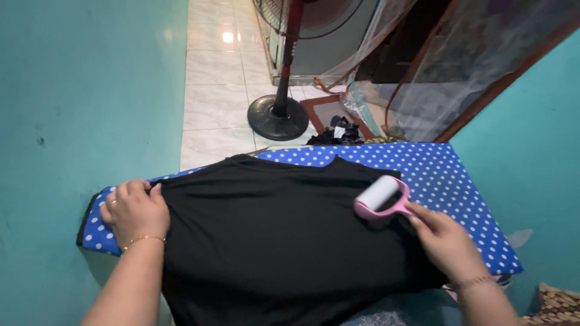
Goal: The person uses a pink lint roller to roll over a light green t-shirt laid on a blue polka-dotted ironing board, then switches to a black t-shirt and continues rolling. The person adjusts the shirts and moves the roller across the fabric surfaces.
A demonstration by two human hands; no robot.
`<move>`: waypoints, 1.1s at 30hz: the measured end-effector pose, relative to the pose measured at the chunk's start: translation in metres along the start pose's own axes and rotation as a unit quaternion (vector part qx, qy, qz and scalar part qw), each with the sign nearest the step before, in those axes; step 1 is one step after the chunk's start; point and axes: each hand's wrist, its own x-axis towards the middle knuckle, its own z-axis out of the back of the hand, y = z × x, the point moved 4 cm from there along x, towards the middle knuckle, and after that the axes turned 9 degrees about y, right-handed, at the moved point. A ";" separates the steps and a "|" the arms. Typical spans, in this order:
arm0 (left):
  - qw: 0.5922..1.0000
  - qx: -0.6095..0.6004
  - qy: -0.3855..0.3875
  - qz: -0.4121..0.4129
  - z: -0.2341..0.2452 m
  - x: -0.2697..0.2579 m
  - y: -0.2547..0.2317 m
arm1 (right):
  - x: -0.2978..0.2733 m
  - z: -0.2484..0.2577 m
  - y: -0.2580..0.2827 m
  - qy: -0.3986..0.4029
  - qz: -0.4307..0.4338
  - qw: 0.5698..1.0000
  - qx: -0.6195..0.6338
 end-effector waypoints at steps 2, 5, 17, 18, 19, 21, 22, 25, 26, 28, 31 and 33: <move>1.000 0.003 -0.003 -0.001 0.000 0.000 0.001 | 0.021 -0.010 0.021 0.004 0.014 0.999 -0.038; 1.000 0.007 -0.014 -0.006 -0.004 0.000 0.002 | 0.045 -0.026 0.057 0.015 0.026 0.999 -0.034; 1.000 -0.003 -0.004 -0.005 -0.008 0.002 0.006 | -0.003 0.005 -0.038 0.008 -0.019 0.994 0.110; 1.000 -0.002 -0.003 -0.004 -0.008 0.002 0.006 | -0.012 0.010 -0.051 0.007 -0.040 0.991 0.128; 1.000 -0.001 -0.001 -0.002 -0.008 0.001 0.006 | -0.018 0.014 -0.061 0.005 -0.059 0.990 0.124; 1.000 0.002 -0.005 -0.006 -0.008 0.000 0.006 | -0.030 0.024 -0.073 -0.003 -0.097 0.988 0.118; 1.000 0.001 -0.008 -0.009 -0.008 0.001 0.006 | -0.028 0.023 -0.071 -0.005 -0.078 0.990 0.118; 1.000 0.001 -0.009 -0.002 -0.008 0.001 0.005 | -0.013 0.015 -0.053 -0.004 -0.045 0.995 0.090; 1.000 0.003 -0.010 -0.003 -0.008 0.001 0.005 | -0.001 0.008 -0.041 0.003 -0.048 0.997 0.063; 1.000 0.009 -0.013 -0.006 -0.009 0.001 0.007 | 0.017 -0.004 -0.014 -0.008 -0.016 0.999 0.047; 1.000 0.008 -0.016 -0.008 -0.012 0.002 0.009 | 0.036 -0.016 0.024 -0.001 0.001 0.999 0.038; 1.000 0.007 -0.016 -0.005 -0.012 0.001 0.009 | 0.037 -0.016 0.030 0.007 -0.060 0.998 -0.018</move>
